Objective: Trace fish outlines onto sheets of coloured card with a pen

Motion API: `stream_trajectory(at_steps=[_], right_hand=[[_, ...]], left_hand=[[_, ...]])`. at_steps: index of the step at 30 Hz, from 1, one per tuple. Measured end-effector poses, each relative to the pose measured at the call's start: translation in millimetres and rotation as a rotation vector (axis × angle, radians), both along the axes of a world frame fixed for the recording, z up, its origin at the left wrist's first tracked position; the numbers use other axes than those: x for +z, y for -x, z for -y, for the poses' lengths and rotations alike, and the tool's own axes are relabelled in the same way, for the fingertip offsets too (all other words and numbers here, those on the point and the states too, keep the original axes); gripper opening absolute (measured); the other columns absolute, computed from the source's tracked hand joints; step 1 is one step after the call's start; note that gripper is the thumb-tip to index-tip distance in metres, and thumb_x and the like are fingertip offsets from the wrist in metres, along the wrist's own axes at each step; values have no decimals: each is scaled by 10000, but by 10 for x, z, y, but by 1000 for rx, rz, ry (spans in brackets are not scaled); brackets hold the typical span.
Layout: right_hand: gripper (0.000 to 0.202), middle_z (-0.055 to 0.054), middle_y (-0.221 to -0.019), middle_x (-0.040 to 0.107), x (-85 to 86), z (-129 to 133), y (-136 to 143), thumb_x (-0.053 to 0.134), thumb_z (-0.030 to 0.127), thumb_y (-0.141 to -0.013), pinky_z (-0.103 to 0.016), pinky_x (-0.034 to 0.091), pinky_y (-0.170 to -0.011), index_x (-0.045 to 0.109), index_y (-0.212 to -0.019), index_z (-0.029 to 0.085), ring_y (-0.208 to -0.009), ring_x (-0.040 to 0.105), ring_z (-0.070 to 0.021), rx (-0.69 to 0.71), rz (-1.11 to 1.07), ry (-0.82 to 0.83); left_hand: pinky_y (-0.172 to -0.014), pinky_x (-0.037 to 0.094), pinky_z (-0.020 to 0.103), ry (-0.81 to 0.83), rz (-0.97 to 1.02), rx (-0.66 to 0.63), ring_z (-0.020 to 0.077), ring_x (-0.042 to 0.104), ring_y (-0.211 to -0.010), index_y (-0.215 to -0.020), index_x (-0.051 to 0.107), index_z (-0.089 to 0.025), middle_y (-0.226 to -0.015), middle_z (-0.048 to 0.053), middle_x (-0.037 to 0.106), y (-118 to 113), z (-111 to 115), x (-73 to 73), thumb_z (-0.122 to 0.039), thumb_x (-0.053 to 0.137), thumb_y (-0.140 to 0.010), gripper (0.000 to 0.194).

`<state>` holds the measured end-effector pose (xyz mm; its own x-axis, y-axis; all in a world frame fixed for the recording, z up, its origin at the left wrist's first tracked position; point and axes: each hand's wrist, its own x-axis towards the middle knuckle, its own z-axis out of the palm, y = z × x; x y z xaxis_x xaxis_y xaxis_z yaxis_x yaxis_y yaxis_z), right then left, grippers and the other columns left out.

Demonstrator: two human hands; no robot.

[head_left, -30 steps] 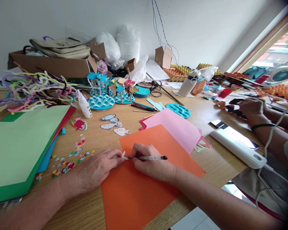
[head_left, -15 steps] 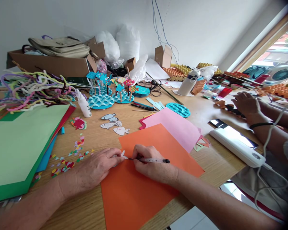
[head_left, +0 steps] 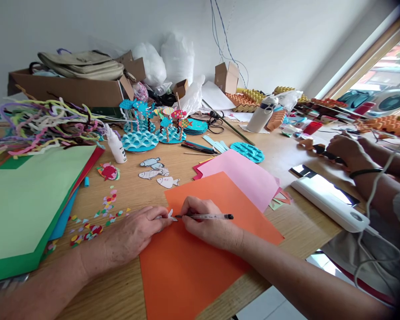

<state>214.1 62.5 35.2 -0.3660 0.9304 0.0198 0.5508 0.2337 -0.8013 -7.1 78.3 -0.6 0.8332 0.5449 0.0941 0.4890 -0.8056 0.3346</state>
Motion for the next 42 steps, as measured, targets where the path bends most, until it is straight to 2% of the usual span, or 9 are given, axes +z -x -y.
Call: stream_trajectory(at_steps=[9, 19, 23, 28, 33, 39, 42], right_hand=[[133, 70, -555, 492, -40, -63, 62, 499, 62, -671, -169, 315, -466, 492, -682, 194, -469, 397, -67, 23, 11, 3], [118, 55, -586, 536, -57, -72, 82, 495, 75, -672, -171, 332, -478, 504, -689, 192, -484, 422, -71, 20, 50, 3], [132, 65, -556, 497, -44, -56, 63, 482, 65, -664, -171, 314, -472, 502, -681, 194, -483, 415, -72, 25, 50, 12], [142, 75, -530, 443, -16, 1, 15, 474, 52, -655, -174, 295, -477, 476, -664, 194, -483, 387, -70, 16, 77, -26], [138, 74, -524, 431, -19, 57, -26, 462, 64, -662, -173, 276, -456, 463, -673, 201, -474, 378, -72, 20, 107, -25], [144, 80, -514, 412, -36, 93, -48, 451, 62, -661, -176, 269, -450, 449, -667, 206, -464, 370, -73, 38, 85, -68], [144, 77, -518, 418, -13, 92, -46, 453, 60, -657, -180, 284, -462, 453, -659, 203, -470, 377, -75, 21, 86, -34]], left_hand=[[-908, 432, 305, 19, 37, 15, 178, 518, -1052, -1211, 504, -258, -1168, 32, 534, -30, 3, 25, 36, 358, -770, 550], [-918, 422, 325, 61, 12, 19, 185, 497, -1069, -1232, 481, -275, -1170, 27, 517, -48, 10, 66, 57, 346, -744, 606], [-924, 417, 322, 57, 4, 20, 183, 492, -1077, -1232, 472, -267, -1179, 29, 511, -44, 18, 68, 51, 344, -772, 574], [-926, 416, 316, 48, -12, 9, 181, 494, -1075, -1235, 460, -262, -1177, 32, 511, -28, 21, 43, 74, 346, -726, 621], [-948, 412, 335, 30, 0, 9, 190, 488, -1104, -1235, 466, -255, -1207, 43, 508, -16, 21, 20, 35, 348, -801, 534], [-962, 408, 345, 9, 0, 14, 191, 486, -1118, -1232, 484, -251, -1220, 44, 513, -5, 13, 14, 26, 342, -808, 526], [-956, 416, 336, 14, 1, 22, 187, 493, -1111, -1227, 492, -257, -1213, 40, 521, -4, 13, 8, 5, 344, -829, 499]])
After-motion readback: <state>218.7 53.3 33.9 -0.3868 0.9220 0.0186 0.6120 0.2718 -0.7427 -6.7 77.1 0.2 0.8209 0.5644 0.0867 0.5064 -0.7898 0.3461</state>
